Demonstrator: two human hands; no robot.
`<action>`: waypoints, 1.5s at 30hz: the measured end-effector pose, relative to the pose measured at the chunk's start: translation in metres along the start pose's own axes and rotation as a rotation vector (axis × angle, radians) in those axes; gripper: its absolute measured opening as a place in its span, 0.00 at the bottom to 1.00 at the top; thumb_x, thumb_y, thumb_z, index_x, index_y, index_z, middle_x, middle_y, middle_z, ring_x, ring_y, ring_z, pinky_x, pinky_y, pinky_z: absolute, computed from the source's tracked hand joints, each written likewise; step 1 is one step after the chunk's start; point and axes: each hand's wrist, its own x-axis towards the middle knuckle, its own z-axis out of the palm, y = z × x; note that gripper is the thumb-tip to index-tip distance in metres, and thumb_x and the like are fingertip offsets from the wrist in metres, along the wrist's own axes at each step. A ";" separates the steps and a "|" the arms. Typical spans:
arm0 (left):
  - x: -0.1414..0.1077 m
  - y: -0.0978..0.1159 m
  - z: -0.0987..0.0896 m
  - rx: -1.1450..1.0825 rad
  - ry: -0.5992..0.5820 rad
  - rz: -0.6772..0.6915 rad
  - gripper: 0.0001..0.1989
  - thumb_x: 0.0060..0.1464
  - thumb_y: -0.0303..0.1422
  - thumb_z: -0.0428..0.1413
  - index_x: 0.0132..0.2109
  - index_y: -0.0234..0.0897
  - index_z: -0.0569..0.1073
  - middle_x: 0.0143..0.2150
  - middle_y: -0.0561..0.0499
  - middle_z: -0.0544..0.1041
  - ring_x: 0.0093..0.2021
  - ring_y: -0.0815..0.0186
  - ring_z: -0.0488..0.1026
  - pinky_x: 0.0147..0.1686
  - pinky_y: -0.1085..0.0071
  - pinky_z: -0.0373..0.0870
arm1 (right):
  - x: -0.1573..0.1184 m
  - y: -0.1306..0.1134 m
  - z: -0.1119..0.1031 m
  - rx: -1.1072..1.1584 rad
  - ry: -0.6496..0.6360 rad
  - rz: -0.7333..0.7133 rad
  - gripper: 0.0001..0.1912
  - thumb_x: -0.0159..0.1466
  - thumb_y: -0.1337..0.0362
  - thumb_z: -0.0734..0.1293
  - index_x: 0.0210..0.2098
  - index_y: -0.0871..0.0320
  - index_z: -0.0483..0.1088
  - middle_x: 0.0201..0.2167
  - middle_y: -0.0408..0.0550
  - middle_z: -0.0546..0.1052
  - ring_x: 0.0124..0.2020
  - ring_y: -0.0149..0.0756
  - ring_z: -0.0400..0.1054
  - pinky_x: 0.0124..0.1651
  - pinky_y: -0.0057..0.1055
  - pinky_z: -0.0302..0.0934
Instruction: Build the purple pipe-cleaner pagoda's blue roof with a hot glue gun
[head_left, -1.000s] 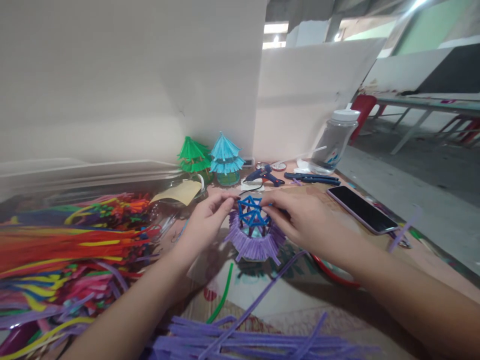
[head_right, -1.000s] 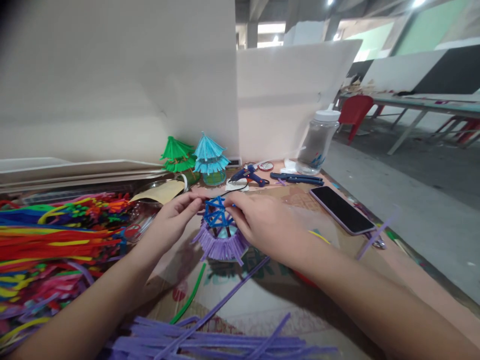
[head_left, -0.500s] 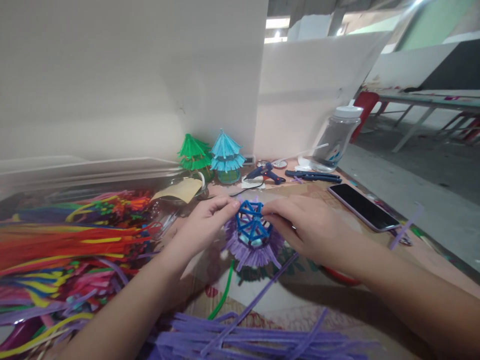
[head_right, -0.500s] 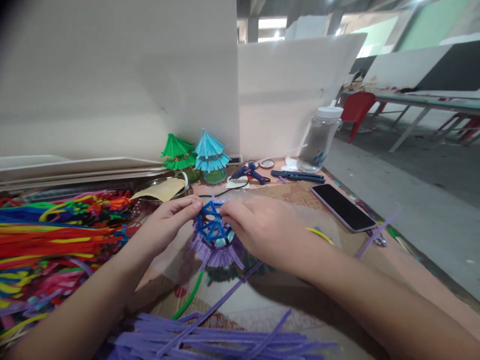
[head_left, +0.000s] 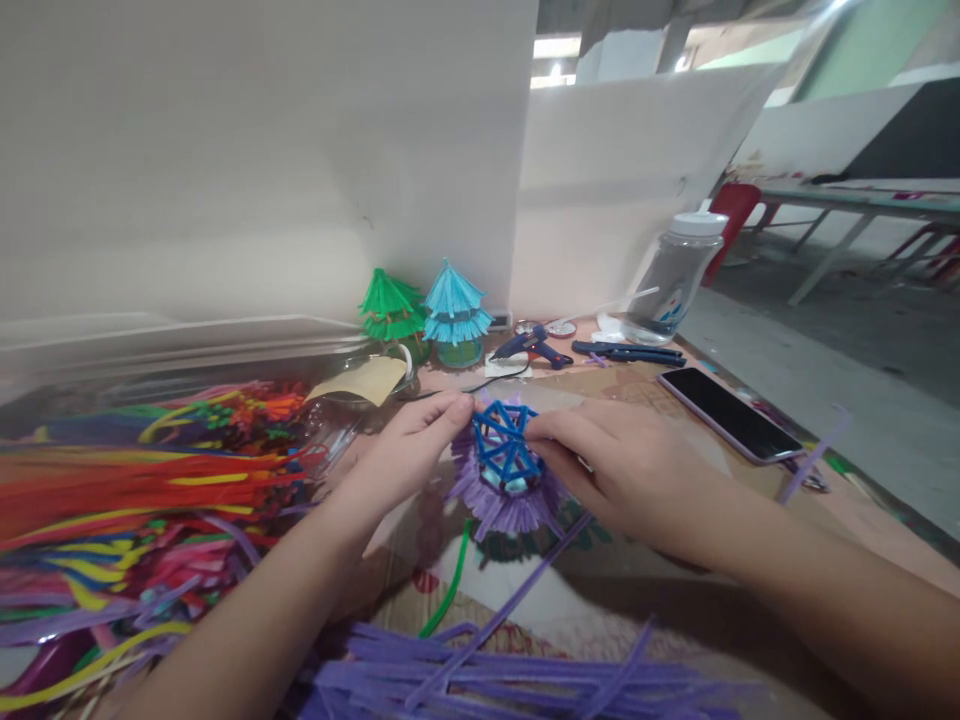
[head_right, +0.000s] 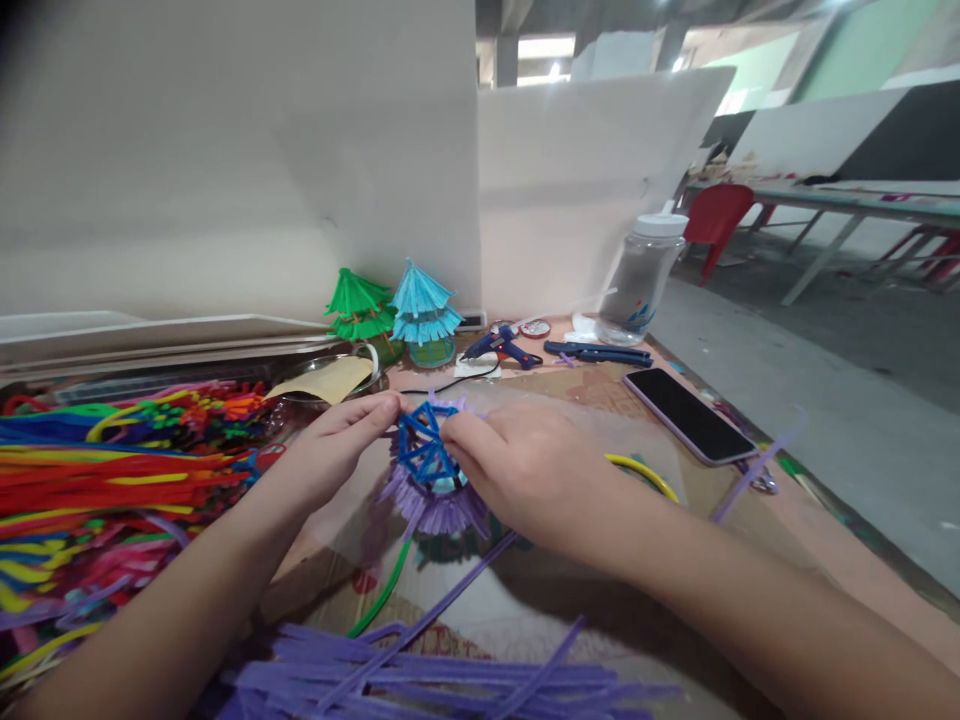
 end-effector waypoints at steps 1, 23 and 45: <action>0.000 -0.001 0.000 -0.008 -0.012 0.002 0.23 0.57 0.52 0.56 0.39 0.35 0.79 0.41 0.49 0.80 0.43 0.62 0.73 0.47 0.69 0.68 | 0.000 0.000 0.000 -0.003 0.000 -0.007 0.12 0.71 0.67 0.59 0.37 0.60 0.74 0.26 0.48 0.78 0.27 0.38 0.72 0.30 0.32 0.57; -0.006 0.011 -0.020 0.415 0.016 0.153 0.07 0.59 0.36 0.58 0.39 0.38 0.78 0.37 0.52 0.79 0.41 0.64 0.75 0.44 0.69 0.68 | 0.006 0.011 0.002 0.061 -0.191 0.120 0.10 0.70 0.66 0.61 0.42 0.59 0.74 0.33 0.50 0.81 0.33 0.40 0.75 0.33 0.32 0.59; -0.002 0.006 -0.021 0.352 0.004 0.119 0.08 0.55 0.36 0.61 0.40 0.38 0.79 0.37 0.50 0.80 0.41 0.63 0.76 0.44 0.68 0.70 | 0.009 0.019 0.006 0.183 -0.250 0.204 0.12 0.72 0.63 0.58 0.44 0.57 0.73 0.35 0.50 0.80 0.37 0.39 0.73 0.37 0.31 0.59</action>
